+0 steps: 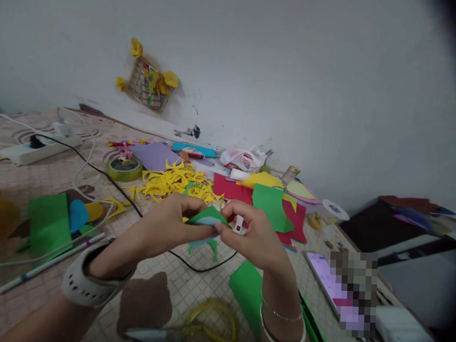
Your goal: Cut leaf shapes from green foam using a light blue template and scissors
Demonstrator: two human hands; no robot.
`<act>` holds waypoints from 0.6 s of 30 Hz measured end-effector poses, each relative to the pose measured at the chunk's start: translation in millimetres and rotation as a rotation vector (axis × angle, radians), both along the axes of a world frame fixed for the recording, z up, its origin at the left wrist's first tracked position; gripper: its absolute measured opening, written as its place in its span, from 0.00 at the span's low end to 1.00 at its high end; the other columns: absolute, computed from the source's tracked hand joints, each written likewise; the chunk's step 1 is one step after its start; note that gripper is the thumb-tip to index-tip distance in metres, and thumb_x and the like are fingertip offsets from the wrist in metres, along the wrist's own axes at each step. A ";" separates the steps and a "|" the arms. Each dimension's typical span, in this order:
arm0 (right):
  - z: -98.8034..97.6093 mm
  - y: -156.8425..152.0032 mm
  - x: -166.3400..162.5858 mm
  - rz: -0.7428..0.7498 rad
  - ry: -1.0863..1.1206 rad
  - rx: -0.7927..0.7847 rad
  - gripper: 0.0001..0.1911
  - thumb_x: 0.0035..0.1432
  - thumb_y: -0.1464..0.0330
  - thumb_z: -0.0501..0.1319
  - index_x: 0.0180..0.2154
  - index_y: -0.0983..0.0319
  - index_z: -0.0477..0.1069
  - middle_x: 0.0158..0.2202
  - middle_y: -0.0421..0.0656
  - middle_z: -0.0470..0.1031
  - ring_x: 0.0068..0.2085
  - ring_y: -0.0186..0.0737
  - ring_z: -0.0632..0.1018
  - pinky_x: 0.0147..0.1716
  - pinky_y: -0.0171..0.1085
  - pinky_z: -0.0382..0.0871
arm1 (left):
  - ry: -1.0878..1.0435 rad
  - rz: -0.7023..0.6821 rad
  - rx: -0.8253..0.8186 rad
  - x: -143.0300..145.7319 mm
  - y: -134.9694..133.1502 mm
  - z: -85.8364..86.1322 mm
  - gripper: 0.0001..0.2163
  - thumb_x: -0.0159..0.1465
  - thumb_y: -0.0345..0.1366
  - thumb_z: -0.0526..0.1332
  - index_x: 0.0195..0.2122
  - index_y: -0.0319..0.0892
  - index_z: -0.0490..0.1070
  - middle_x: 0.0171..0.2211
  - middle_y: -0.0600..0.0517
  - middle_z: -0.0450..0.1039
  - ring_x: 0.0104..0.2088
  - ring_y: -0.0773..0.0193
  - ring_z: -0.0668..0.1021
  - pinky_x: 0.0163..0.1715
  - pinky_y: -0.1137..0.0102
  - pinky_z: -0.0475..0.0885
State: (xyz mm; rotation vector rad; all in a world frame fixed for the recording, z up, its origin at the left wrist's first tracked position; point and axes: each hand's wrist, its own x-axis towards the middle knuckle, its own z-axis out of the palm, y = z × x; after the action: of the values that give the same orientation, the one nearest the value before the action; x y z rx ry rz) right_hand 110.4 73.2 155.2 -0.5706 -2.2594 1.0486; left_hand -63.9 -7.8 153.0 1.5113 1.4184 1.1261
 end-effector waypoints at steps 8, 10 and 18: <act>-0.8 -1.2 4.1 -0.052 0.025 0.095 0.07 0.57 0.68 0.63 0.28 0.59 0.66 0.28 0.38 0.71 0.32 0.38 0.71 0.33 0.38 0.64 | 0.001 0.037 0.008 6.1 0.3 -1.8 0.12 0.55 0.41 0.66 0.19 0.42 0.67 0.18 0.60 0.59 0.21 0.70 0.61 0.20 0.75 0.55; -4.4 -7.2 10.1 -0.132 0.114 0.085 0.05 0.60 0.66 0.63 0.35 0.59 0.70 0.34 0.41 0.74 0.35 0.39 0.74 0.36 0.39 0.67 | -0.031 0.089 0.022 4.3 -2.0 -0.6 0.11 0.55 0.41 0.66 0.22 0.42 0.69 0.19 0.59 0.62 0.21 0.70 0.64 0.20 0.75 0.58; -75.1 -65.6 52.5 0.239 -0.865 0.149 0.22 0.52 0.64 0.74 0.46 0.66 0.74 0.47 0.53 0.77 0.49 0.57 0.76 0.50 0.50 0.70 | -0.409 0.242 0.133 -4.9 -14.7 7.4 0.06 0.52 0.35 0.73 0.25 0.43 0.76 0.22 0.57 0.70 0.25 0.67 0.73 0.25 0.75 0.67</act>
State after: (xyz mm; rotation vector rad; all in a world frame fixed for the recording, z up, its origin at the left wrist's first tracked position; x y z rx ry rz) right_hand 162.9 7.7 80.2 -0.8120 -3.1907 0.8070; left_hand -68.9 -22.5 160.4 1.1270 1.2801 1.6016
